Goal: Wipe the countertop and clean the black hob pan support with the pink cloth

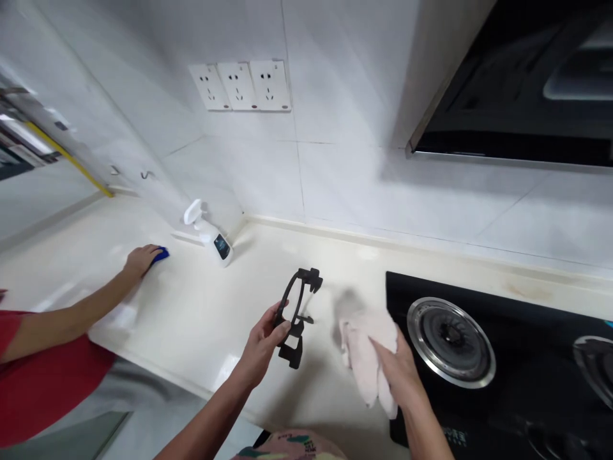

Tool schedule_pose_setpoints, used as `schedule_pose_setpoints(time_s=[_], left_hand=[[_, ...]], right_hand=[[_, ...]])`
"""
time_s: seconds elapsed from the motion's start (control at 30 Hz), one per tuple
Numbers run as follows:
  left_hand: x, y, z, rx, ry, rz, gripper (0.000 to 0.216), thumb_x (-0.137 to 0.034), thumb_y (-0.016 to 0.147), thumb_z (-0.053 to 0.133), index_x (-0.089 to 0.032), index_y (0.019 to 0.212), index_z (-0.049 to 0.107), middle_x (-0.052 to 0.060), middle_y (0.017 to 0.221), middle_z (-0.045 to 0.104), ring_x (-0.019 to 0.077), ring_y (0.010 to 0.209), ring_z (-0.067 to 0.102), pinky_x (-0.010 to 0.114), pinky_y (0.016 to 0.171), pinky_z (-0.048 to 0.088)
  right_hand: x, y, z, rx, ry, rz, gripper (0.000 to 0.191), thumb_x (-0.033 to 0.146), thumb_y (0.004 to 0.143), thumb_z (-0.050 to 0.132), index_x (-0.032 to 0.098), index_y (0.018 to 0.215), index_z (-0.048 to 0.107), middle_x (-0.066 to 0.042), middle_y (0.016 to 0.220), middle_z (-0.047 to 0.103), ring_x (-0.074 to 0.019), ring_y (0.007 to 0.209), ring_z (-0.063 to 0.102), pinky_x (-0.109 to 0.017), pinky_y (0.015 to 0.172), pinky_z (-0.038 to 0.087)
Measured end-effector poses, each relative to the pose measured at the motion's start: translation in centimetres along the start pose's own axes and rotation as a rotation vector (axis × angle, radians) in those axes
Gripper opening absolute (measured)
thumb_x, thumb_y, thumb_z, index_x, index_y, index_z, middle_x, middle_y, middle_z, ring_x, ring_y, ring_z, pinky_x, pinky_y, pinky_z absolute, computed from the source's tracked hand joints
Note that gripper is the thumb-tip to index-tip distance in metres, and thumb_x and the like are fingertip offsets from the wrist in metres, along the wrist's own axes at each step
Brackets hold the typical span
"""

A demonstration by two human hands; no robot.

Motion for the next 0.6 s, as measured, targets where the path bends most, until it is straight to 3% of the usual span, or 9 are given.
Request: schedule_pose_setpoints(time_s=[0.13, 0.2, 0.3, 0.43, 0.6], left_hand=[[0.7, 0.9, 1.1, 0.036, -0.171, -0.072, 0.046, -0.038, 0.083, 0.080, -0.019, 0.122, 0.066, -0.004, 0.072, 0.052, 0.0130, 0.067, 0.047, 0.026, 0.064, 0.036], [0.8, 1.5, 1.6, 0.048, -0.289, -0.101, 0.040, -0.042, 0.085, 0.078, -0.018, 0.115, 0.065, -0.006, 0.069, 0.045, 0.0113, 0.064, 0.043, 0.025, 0.062, 0.035], [0.5, 2.5, 1.9, 0.067, -0.418, -0.131, 0.036, -0.046, 0.085, 0.078, -0.020, 0.101, 0.059, -0.005, 0.072, 0.048, 0.0118, 0.067, 0.048, 0.026, 0.068, 0.041], [0.3, 3.3, 1.8, 0.124, -0.410, -0.236, 0.042, -0.050, 0.082, 0.080, -0.021, 0.097, 0.054, 0.000, 0.079, 0.063, 0.0170, 0.075, 0.061, 0.031, 0.076, 0.046], [0.8, 3.2, 1.6, 0.145, -0.538, -0.324, 0.043, -0.043, 0.077, 0.087, -0.022, 0.099, 0.056, 0.005, 0.100, 0.070, 0.0205, 0.093, 0.067, 0.034, 0.086, 0.049]], right_hand=[[1.0, -3.8, 2.9, 0.229, -0.248, -0.091, 0.057, 0.029, 0.063, 0.079, 0.022, 0.119, 0.071, -0.008, 0.115, 0.078, -0.0288, 0.107, 0.074, -0.039, 0.094, 0.061], [2.0, -5.6, 4.5, 0.361, -0.284, -0.117, 0.051, 0.025, 0.067, 0.072, 0.021, 0.117, 0.071, -0.007, 0.112, 0.079, -0.0275, 0.104, 0.074, -0.037, 0.094, 0.060], [3.5, -7.8, 6.4, 0.470, -0.359, -0.152, 0.041, 0.023, 0.072, 0.065, 0.022, 0.112, 0.072, -0.004, 0.102, 0.079, -0.0246, 0.092, 0.075, -0.032, 0.084, 0.060], [4.7, -9.3, 7.3, 0.419, -0.495, -0.192, 0.045, 0.022, 0.069, 0.062, 0.023, 0.114, 0.072, -0.003, 0.093, 0.078, -0.0228, 0.080, 0.073, -0.029, 0.076, 0.058], [4.4, -9.7, 5.0, 0.256, -0.547, -0.303, 0.042, 0.025, 0.066, 0.061, 0.024, 0.106, 0.071, -0.002, 0.088, 0.077, -0.0225, 0.076, 0.072, -0.027, 0.070, 0.059]])
Point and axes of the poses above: each hand's wrist, its own y-axis towards the middle knuckle, its own z-axis out of the palm, x = y × z, the point moved 2 cm from there along y, towards the middle knuckle
